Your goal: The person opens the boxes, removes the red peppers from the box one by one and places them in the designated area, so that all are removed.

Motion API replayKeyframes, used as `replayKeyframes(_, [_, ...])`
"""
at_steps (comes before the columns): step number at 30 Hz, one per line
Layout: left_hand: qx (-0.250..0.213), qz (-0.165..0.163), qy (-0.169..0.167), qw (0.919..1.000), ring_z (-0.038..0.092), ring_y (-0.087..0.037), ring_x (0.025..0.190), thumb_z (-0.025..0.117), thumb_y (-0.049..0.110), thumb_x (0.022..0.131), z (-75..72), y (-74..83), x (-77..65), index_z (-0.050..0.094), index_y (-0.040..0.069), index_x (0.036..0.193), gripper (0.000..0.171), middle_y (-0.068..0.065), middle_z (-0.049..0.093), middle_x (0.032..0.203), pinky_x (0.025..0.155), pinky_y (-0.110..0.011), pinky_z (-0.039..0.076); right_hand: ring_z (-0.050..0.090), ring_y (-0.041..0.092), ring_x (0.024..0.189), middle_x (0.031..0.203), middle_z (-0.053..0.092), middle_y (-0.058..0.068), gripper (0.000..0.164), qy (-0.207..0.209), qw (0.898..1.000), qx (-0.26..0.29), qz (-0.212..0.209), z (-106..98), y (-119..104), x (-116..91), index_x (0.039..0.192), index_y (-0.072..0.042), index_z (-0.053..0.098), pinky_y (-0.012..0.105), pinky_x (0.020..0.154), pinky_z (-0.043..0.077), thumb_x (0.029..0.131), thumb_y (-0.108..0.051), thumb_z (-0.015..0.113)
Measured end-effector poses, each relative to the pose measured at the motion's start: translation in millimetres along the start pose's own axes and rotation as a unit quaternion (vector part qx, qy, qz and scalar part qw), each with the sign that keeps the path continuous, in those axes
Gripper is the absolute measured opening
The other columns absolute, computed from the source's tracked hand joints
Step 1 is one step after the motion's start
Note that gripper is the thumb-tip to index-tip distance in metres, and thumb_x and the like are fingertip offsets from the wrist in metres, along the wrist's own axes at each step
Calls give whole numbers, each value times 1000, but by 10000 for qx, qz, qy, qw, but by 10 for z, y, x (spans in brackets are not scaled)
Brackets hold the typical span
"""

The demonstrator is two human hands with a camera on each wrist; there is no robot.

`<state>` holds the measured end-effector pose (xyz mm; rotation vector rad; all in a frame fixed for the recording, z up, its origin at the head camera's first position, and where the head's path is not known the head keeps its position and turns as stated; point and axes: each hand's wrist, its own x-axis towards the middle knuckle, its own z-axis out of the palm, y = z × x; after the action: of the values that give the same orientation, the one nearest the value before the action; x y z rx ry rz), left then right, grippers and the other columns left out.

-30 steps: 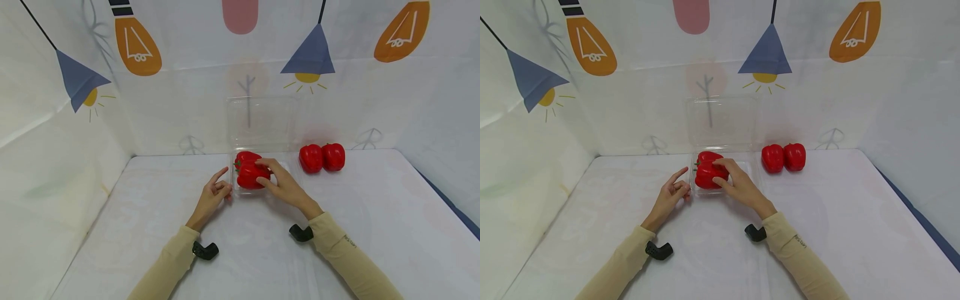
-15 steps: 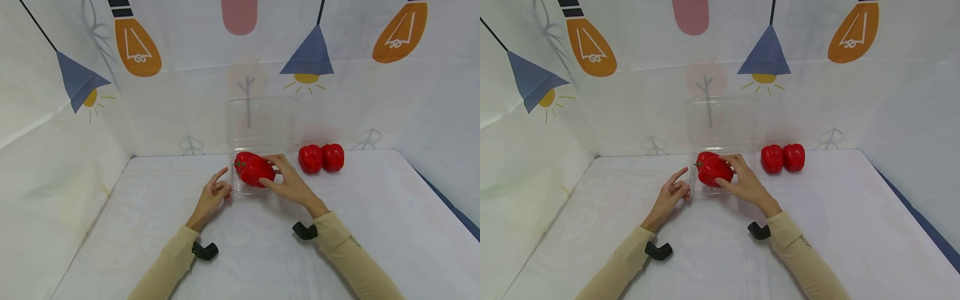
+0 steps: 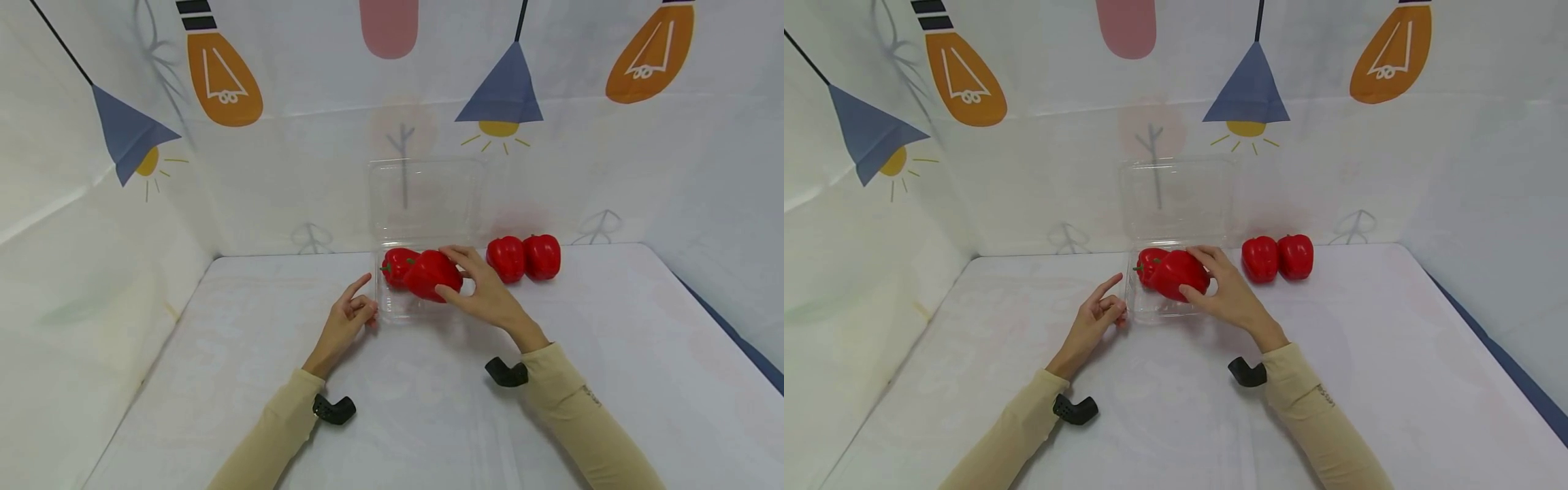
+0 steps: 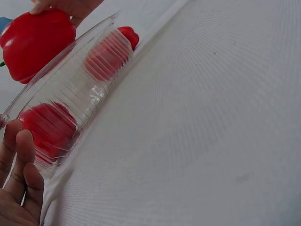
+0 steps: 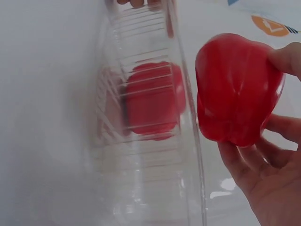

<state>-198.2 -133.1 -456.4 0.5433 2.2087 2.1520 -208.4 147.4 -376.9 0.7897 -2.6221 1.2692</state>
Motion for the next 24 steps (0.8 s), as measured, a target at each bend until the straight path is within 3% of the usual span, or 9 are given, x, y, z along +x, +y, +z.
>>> replayKeyframes(8, [85, -27, -30, 10000, 58, -9, 66, 56, 5, 93, -1, -4, 18, 29, 6, 147, 61, -34, 55, 91, 67, -18, 52, 48, 21, 119, 135, 51, 2, 71, -29, 9997, 108, 195, -120, 31, -18, 141, -19, 41, 44, 91, 52, 80, -30, 75])
replayKeyframes(16, [-20, -84, 11, 10000, 58, -8, 66, 56, 2, 93, 9, 3, 15, 30, 6, 147, 60, -28, 56, 88, 65, -18, 52, 46, 17, 118, 134, 47, -4, 76, -143, 9991, 273, 275, -164, 47, -16, 140, -28, 39, 42, 90, 52, 75, -29, 79])
replayKeyframes(21, [-40, -80, 22, 10000, 58, -8, 66, 56, 2, 93, 10, -7, 12, 30, 6, 147, 61, -19, 57, 86, 66, -18, 52, 45, 19, 118, 136, 45, -2, 76, -211, 9993, 184, 262, -221, 51, -29, 142, -28, 36, 45, 89, 52, 78, -28, 77])
replayKeyframes(24, [-1, -73, 3, 10000, 58, -8, 67, 56, 3, 93, 11, -1, 10, 29, 6, 147, 61, -21, 57, 87, 66, -18, 52, 45, 19, 119, 137, 45, -2, 73, -246, 9994, 59, 242, -270, 68, -39, 143, -29, 37, 46, 90, 52, 80, -29, 75])
